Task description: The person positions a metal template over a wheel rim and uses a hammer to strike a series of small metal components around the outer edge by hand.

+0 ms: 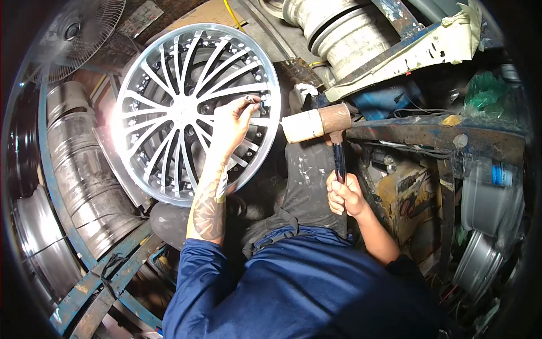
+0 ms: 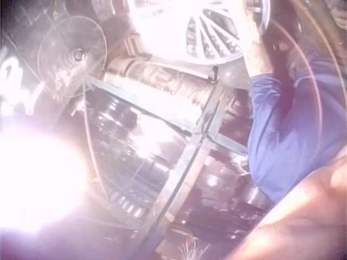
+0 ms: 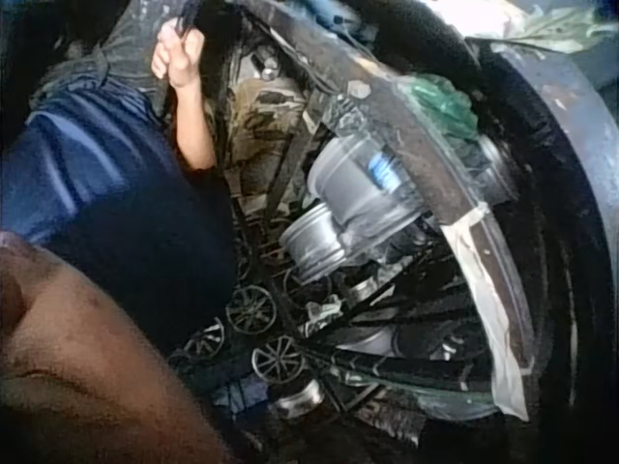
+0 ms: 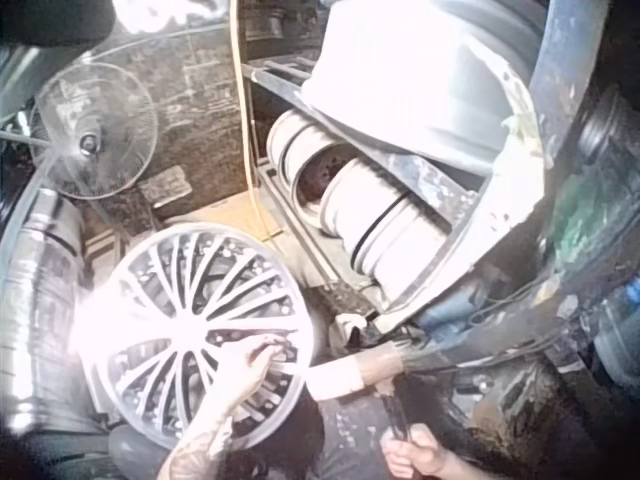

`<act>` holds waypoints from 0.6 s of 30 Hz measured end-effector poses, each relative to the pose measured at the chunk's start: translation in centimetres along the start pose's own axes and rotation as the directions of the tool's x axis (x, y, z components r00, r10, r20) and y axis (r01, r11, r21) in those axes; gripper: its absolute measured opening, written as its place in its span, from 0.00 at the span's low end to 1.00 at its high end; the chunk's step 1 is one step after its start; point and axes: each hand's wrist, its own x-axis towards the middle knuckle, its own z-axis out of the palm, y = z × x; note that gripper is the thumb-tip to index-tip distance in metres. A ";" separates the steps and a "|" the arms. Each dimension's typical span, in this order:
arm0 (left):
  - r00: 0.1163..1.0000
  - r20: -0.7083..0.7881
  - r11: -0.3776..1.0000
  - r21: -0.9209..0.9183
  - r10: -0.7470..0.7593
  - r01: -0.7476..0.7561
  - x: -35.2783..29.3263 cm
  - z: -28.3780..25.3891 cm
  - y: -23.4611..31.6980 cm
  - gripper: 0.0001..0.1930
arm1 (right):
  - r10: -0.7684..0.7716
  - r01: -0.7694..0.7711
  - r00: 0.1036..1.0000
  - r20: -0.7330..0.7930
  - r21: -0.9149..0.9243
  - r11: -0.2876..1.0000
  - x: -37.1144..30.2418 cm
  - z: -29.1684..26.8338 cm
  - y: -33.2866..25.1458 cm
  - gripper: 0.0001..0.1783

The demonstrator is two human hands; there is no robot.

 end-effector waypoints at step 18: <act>0.998 0.011 0.997 0.022 0.069 -0.069 0.0 0.3 -0.4 0.08 | 0.008 -0.008 1.000 0.008 -0.035 0.999 0.0 -0.3 0.1 0.14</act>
